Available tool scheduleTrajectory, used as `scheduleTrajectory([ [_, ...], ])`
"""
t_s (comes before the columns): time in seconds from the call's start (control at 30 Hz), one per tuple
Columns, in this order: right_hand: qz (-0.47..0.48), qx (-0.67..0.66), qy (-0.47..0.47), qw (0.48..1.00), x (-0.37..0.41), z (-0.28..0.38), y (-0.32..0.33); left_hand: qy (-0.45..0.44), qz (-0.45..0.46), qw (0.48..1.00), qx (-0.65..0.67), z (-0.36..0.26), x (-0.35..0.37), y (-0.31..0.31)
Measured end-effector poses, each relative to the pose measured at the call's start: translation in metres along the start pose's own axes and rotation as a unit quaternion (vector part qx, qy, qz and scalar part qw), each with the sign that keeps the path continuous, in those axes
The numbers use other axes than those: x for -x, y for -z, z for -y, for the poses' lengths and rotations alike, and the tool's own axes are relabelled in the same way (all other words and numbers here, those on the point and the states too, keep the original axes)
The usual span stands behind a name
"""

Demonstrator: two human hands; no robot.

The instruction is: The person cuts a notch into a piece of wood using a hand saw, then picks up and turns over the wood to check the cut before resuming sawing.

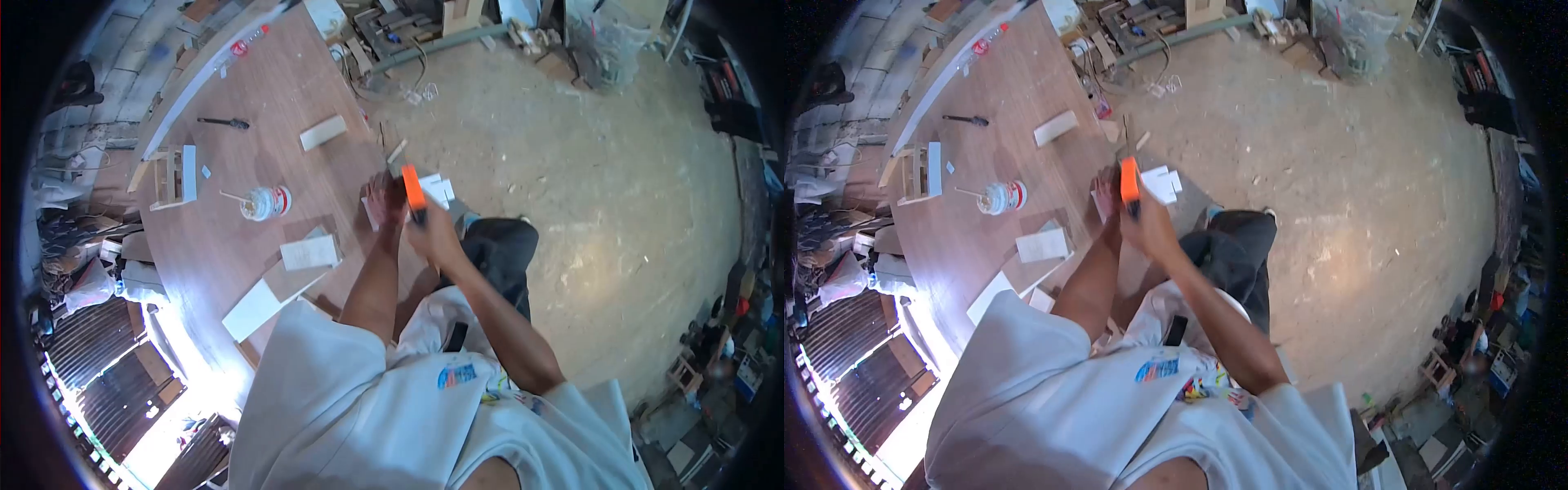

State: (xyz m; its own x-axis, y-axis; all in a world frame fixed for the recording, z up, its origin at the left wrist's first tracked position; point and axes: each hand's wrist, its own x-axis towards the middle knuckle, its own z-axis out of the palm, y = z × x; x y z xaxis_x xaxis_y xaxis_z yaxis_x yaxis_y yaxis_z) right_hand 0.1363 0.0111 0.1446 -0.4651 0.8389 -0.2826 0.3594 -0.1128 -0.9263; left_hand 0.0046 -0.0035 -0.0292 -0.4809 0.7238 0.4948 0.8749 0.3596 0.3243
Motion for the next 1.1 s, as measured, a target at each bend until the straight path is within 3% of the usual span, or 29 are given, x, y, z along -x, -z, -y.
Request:
scheduleTrajectory([
  [0.03, -0.009, -0.017, 0.024, 1.0, 0.022, 0.007, 0.015, 0.04, 0.045, 0.998, -0.004, -0.002, -0.004, 0.0],
  [0.1, 0.059, -0.091, -0.052, 0.993, 0.078, 0.078, 0.062, 0.084, 0.115, 0.99, 0.022, -0.011, 0.001, 0.017],
  [0.13, 0.047, -0.091, -0.041, 0.994, 0.09, 0.076, 0.067, 0.095, 0.134, 0.985, 0.056, -0.012, -0.009, 0.015],
  [0.2, -0.018, -0.063, 0.078, 0.995, 0.073, 0.043, 0.051, 0.085, 0.103, 0.99, 0.045, -0.013, -0.013, 0.013],
  [0.27, 0.037, -0.047, -0.027, 0.998, 0.014, 0.006, 0.027, -0.011, 0.042, 0.999, 0.018, -0.006, -0.007, 0.008],
  [0.3, 0.037, -0.022, -0.017, 0.999, -0.024, -0.004, 0.009, 0.117, 0.151, 0.98, 0.048, -0.013, -0.015, 0.011],
  [0.33, 0.044, 0.002, -0.012, 0.999, -0.043, -0.003, -0.005, 0.121, 0.145, 0.981, 0.046, -0.011, -0.017, 0.011],
  [0.4, 0.027, -0.021, 0.025, 0.999, -0.025, -0.017, -0.007, -0.011, 0.015, 0.999, 0.051, -0.005, -0.014, 0.015],
  [0.43, 0.012, -0.034, 0.069, 0.997, -0.012, -0.024, -0.003, 0.039, 0.034, 0.997, 0.05, -0.011, -0.008, 0.015],
  [0.47, 0.018, -0.054, 0.038, 0.998, 0.01, 0.011, 0.019, 0.04, 0.017, 0.998, 0.051, -0.014, -0.03, 0.008],
  [0.5, 0.025, -0.079, -0.014, 0.996, 0.05, 0.052, 0.042, 0.063, 0.057, 0.995, 0.055, -0.015, -0.031, 0.011],
  [0.57, 0.034, -0.083, -0.004, 0.996, 0.081, 0.055, 0.059, 0.109, 0.117, 0.987, 0.027, -0.019, -0.016, 0.017],
  [0.7, 0.018, -0.039, 0.018, 0.999, 0.004, -0.01, 0.021, 0.121, 0.146, 0.981, 0.044, -0.014, -0.013, 0.01],
  [0.73, 0.021, -0.033, 0.039, 0.998, -0.024, -0.014, 0.008, 0.122, 0.138, 0.982, 0.042, -0.006, -0.008, 0.001],
  [0.8, 0.029, -0.013, 0.022, 0.999, -0.039, -0.003, 0.002, -0.015, -0.009, 1.0, 0.009, 0.009, 0.007, -0.009],
  [0.83, 0.034, 0.007, -0.011, 0.999, -0.029, -0.003, 0.002, 0.029, 0.07, 0.996, 0.039, 0.004, 0.004, 0.0],
  [0.9, -0.027, 0.003, 0.086, 0.996, 0.032, 0.01, 0.018, 0.034, 0.063, 0.997, 0.007, -0.002, -0.017, -0.001],
  [0.93, 0.017, -0.054, 0.027, 0.998, 0.056, 0.037, 0.038, 0.048, 0.092, 0.994, -0.029, -0.004, -0.005, 0.007],
  [0.97, 0.059, -0.112, -0.05, 0.991, 0.084, 0.06, 0.054, 0.106, 0.1, 0.987, 0.063, -0.021, -0.013, 0.028],
  [1.07, 0.0, -0.079, 0.039, 0.996, 0.061, 0.003, 0.034, 0.068, 0.123, 0.988, 0.058, -0.012, -0.015, 0.015],
  [1.1, 0.018, -0.033, -0.001, 0.999, 0.035, -0.017, 0.018, 0.077, 0.141, 0.986, 0.041, -0.013, -0.013, 0.016],
])
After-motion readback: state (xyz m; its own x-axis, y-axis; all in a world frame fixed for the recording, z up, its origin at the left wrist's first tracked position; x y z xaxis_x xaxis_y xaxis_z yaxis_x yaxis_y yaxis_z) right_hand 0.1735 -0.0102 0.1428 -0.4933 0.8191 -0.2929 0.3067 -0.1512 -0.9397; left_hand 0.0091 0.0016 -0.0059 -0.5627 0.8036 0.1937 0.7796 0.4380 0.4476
